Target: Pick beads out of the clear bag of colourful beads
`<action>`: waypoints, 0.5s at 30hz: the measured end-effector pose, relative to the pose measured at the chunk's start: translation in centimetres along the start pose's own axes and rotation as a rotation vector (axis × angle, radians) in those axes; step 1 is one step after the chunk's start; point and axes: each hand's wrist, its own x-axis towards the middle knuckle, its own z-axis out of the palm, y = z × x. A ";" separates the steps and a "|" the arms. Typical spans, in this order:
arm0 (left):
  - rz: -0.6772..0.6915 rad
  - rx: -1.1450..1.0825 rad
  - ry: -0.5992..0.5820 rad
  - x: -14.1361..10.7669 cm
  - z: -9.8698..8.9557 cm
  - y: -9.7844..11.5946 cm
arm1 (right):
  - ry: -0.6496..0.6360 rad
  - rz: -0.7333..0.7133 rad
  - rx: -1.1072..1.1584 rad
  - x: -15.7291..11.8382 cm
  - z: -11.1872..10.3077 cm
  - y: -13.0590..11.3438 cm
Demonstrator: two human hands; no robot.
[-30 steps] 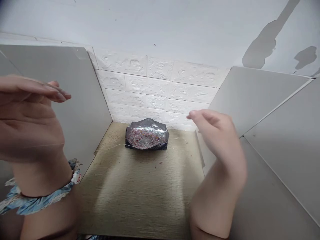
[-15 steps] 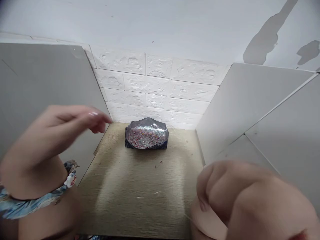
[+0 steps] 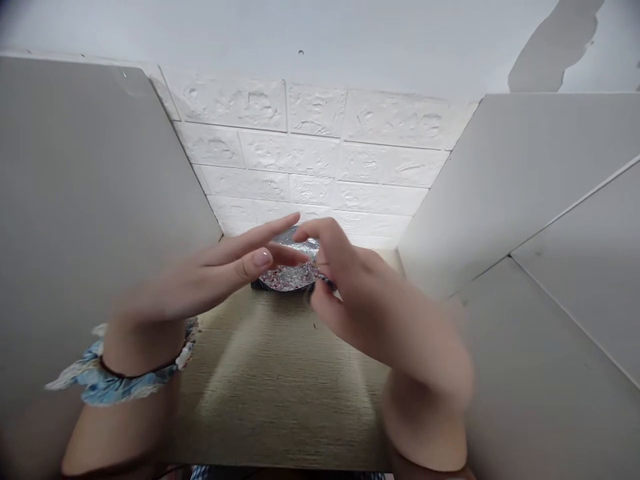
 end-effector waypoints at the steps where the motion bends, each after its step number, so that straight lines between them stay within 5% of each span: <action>1: 0.019 -0.047 -0.052 0.4 0.4 0.2 | 0.013 0.002 0.004 0.6 0.5 0.0; 4: 0.067 -0.100 -0.209 1.4 1.3 0.3 | 0.005 0.030 0.021 1.5 1.4 0.2; 7: 0.021 0.006 -0.230 1.9 1.1 -0.3 | -0.044 0.086 0.017 2.1 1.6 0.7; 11: -0.119 0.293 0.065 2.4 -0.2 -2.5 | -0.028 0.162 -0.065 3.2 1.0 1.5; 15: -0.228 0.422 0.336 3.1 -1.6 -5.7 | 0.272 0.219 -0.054 0.3 -0.4 1.3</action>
